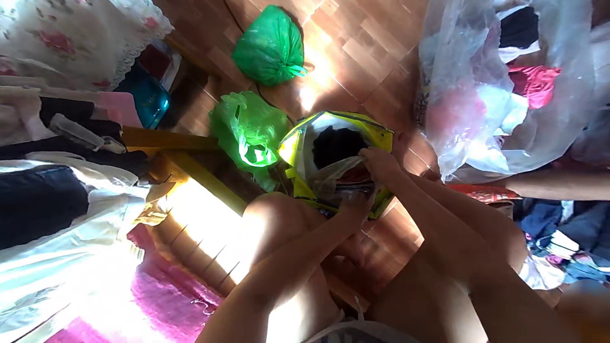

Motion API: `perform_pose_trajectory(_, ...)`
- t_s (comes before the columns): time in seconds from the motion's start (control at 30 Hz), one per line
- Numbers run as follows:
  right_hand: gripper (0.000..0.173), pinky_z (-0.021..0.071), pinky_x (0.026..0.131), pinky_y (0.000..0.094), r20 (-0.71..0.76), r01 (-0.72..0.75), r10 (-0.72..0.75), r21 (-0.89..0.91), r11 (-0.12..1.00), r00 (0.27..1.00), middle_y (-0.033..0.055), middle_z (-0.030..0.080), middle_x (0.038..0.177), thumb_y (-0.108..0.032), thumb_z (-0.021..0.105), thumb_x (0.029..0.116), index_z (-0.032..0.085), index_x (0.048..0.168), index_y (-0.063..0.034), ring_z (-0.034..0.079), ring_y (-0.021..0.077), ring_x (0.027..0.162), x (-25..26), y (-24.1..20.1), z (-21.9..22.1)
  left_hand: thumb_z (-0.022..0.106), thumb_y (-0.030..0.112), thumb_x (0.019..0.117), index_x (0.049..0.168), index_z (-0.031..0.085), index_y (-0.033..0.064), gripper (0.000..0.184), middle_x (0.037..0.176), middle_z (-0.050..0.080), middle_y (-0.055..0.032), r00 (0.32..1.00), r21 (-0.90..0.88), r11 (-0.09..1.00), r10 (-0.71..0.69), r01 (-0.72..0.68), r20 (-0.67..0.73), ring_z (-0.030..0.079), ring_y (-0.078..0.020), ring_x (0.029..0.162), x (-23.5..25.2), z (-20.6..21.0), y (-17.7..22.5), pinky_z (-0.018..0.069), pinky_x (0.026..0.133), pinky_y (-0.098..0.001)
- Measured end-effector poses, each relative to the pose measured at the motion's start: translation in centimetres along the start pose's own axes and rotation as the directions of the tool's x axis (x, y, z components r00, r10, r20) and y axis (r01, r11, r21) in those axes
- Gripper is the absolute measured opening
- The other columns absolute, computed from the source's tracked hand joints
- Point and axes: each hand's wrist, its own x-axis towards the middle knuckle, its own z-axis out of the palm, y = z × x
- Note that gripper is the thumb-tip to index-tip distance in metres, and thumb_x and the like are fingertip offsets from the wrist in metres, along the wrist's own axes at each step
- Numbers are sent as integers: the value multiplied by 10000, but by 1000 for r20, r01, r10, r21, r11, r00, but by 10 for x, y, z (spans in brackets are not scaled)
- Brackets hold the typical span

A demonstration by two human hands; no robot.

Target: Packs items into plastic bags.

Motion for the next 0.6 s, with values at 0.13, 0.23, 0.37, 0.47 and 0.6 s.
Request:
perform_pose_trajectory(0.13, 292, 500, 972, 604, -66, 19, -18, 7, 1000, 998, 269, 633, 1281, -50, 492, 1061, 625, 1313, 15, 630, 457, 1175, 1, 2, 3, 434, 58, 1072, 1542, 358, -21, 483, 1494, 472, -289, 1000, -8, 1000, 21, -21, -15, 372, -436, 1458, -7, -6, 11, 108, 1240, -605)
perform_pose_trajectory(0.23, 292, 503, 967, 605, -56, 8, -8, 5, 1000, 998, 267, 634, 1282, -53, 493, 1062, 628, 1314, 6, 632, 457, 1172, 0, 3, 3, 442, 35, 1063, 1570, 309, -4, 526, 1463, 500, -297, 1000, -2, 1000, -19, 19, 10, 453, -439, 1405, -14, -8, 18, 153, 1225, -626)
perform_pose_trajectory(0.37, 297, 509, 954, 601, -32, -3, 2, -38, 999, 999, 253, 638, 1289, -65, 491, 1067, 631, 1323, -11, 636, 450, 1173, -2, 2, 0, 459, 29, 1054, 1580, 274, -12, 558, 1426, 529, -298, 998, 52, 997, -53, 51, 41, 502, -442, 1354, -18, -8, 28, 154, 1196, -672)
perform_pose_trajectory(0.47, 286, 496, 957, 628, 7, 16, -15, -68, 998, 1000, 256, 645, 1284, -83, 496, 1067, 643, 1303, -17, 631, 460, 1181, -2, 2, -2, 499, 54, 1046, 1569, 273, -50, 578, 1437, 513, -309, 998, 70, 997, -30, 27, 55, 490, -433, 1367, -22, -4, 30, 109, 1219, -640)
perform_pose_trajectory(0.6, 345, 471, 1000, 632, 97, 73, -68, -48, 996, 993, 204, 649, 1317, -248, 564, 1056, 646, 1351, -87, 612, 411, 1237, -7, 3, -9, 419, 83, 1084, 1563, 309, -37, 506, 1471, 505, -286, 999, 99, 995, -5, 1, 36, 464, -401, 1410, -16, 5, 27, 65, 1242, -614)
